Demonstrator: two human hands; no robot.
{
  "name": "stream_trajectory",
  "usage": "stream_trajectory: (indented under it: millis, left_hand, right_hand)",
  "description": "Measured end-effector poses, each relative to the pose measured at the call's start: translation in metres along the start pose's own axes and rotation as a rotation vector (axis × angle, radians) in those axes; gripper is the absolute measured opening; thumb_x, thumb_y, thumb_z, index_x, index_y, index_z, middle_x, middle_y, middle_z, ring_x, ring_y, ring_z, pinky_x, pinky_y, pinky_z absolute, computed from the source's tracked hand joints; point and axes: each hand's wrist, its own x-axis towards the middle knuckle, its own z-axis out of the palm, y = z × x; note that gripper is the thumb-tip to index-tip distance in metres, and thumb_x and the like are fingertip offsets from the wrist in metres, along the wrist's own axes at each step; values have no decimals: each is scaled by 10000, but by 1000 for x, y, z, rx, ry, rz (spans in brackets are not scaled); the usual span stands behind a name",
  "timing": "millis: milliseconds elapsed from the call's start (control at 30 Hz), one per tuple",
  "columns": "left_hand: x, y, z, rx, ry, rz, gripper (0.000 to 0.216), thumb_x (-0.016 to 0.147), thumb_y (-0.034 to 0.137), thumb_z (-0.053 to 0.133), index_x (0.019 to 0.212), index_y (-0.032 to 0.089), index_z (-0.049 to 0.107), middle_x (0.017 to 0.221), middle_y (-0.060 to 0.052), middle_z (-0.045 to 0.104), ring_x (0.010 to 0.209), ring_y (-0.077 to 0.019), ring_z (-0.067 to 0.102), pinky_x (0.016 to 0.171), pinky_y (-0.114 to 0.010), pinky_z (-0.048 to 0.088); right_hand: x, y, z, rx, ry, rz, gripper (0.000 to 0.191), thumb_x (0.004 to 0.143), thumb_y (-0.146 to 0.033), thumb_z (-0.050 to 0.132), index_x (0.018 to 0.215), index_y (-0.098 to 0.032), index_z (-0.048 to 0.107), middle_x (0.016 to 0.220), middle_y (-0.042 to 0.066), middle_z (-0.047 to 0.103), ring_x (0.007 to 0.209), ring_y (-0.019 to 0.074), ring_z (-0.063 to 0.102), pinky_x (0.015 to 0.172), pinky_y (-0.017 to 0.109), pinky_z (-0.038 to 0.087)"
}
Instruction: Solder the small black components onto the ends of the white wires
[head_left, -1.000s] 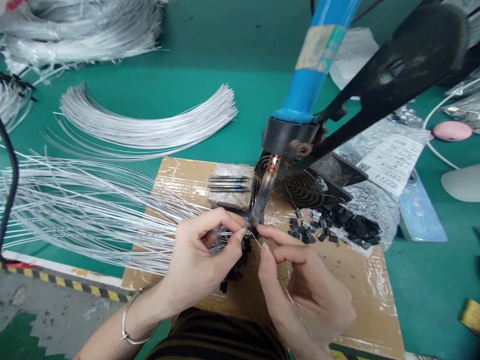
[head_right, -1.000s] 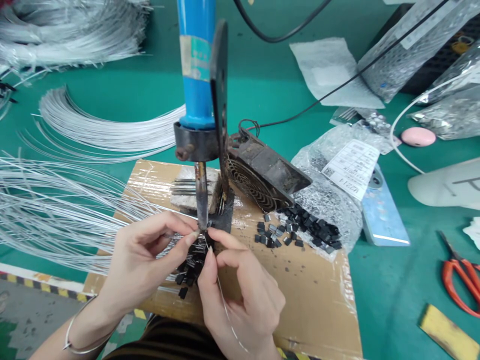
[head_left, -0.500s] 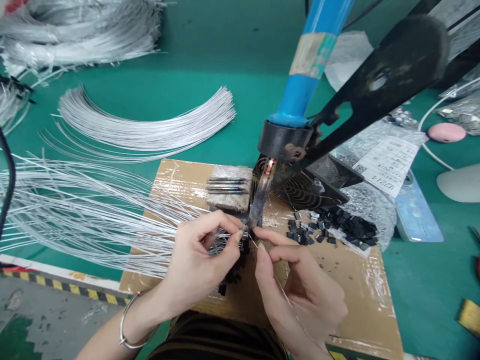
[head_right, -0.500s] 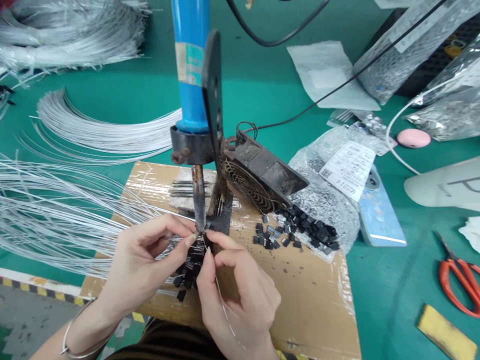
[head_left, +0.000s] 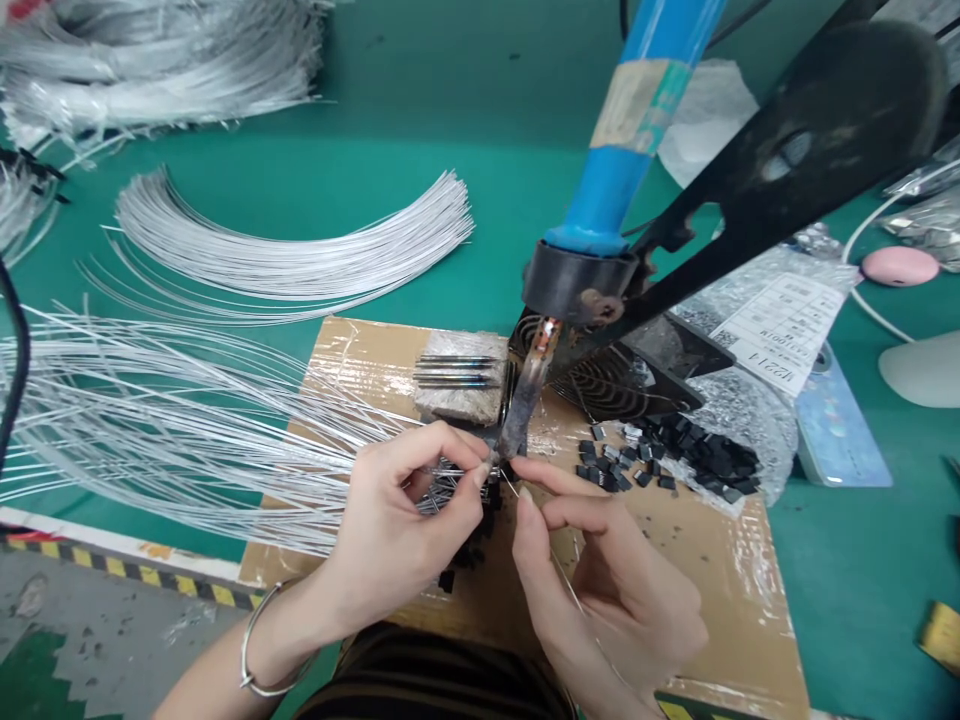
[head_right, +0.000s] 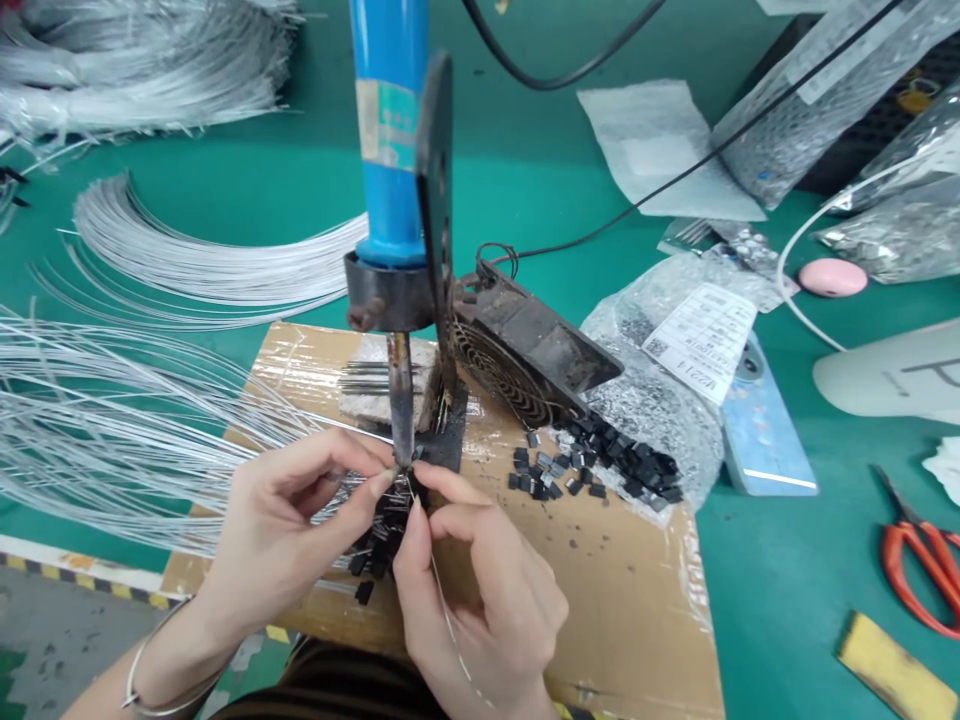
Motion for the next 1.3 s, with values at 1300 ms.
stream_trajectory:
  millis: [1300]
  left_hand:
    - [0,-3,2,0,-6,2,123,857,141,687,743,184,704,806,-44,795,629,-145,671,498,-237,421]
  right_hand:
    - [2,1,0,-37,21,-11,169,899,-62,770,895,-220,709,1009,59,875,781,192,852,718,248,700]
